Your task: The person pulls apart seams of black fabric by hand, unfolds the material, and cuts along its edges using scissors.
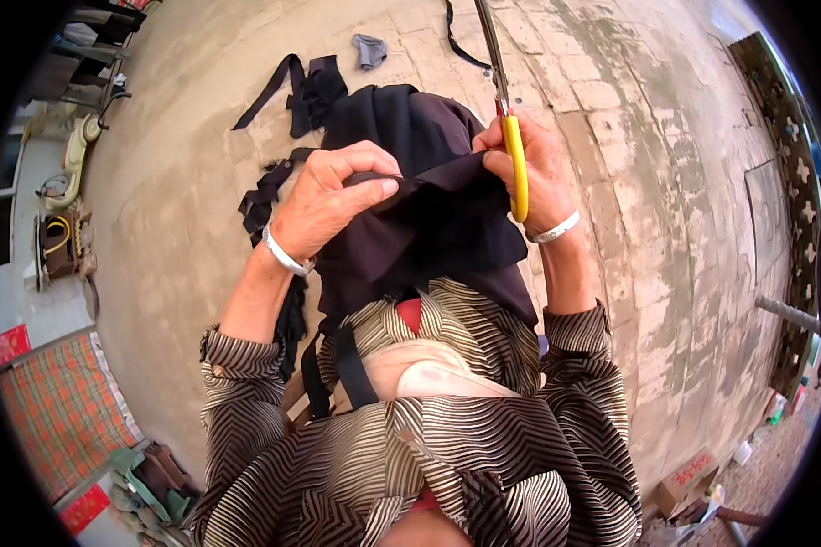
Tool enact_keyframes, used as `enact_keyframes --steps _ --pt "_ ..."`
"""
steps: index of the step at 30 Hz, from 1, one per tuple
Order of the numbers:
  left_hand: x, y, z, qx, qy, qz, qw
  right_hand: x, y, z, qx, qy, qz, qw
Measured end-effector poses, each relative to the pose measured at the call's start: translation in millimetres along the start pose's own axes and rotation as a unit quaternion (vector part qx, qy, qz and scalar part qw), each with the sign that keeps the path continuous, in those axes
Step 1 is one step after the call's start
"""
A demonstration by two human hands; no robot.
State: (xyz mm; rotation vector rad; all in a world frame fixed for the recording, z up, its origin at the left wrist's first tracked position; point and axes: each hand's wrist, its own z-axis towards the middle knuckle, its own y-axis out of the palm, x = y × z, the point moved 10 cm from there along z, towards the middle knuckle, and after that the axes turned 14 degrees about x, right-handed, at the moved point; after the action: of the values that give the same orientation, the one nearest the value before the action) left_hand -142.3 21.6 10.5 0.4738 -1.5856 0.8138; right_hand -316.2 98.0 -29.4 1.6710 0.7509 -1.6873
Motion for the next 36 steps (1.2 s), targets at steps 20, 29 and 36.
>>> enact_keyframes --steps 20,29,36 --pt "-36.4 13.1 25.9 0.033 -0.105 -0.027 0.994 9.9 -39.3 -100.0 -0.025 0.223 -0.009 0.974" --pt "-19.0 17.2 19.2 0.047 -0.036 0.039 0.997 7.1 -40.8 -91.1 0.046 0.153 -0.122 0.98" --pt "-17.3 17.1 17.5 0.063 -0.028 0.038 0.997 -1.9 -21.8 -105.1 -0.065 0.123 -0.087 0.986"
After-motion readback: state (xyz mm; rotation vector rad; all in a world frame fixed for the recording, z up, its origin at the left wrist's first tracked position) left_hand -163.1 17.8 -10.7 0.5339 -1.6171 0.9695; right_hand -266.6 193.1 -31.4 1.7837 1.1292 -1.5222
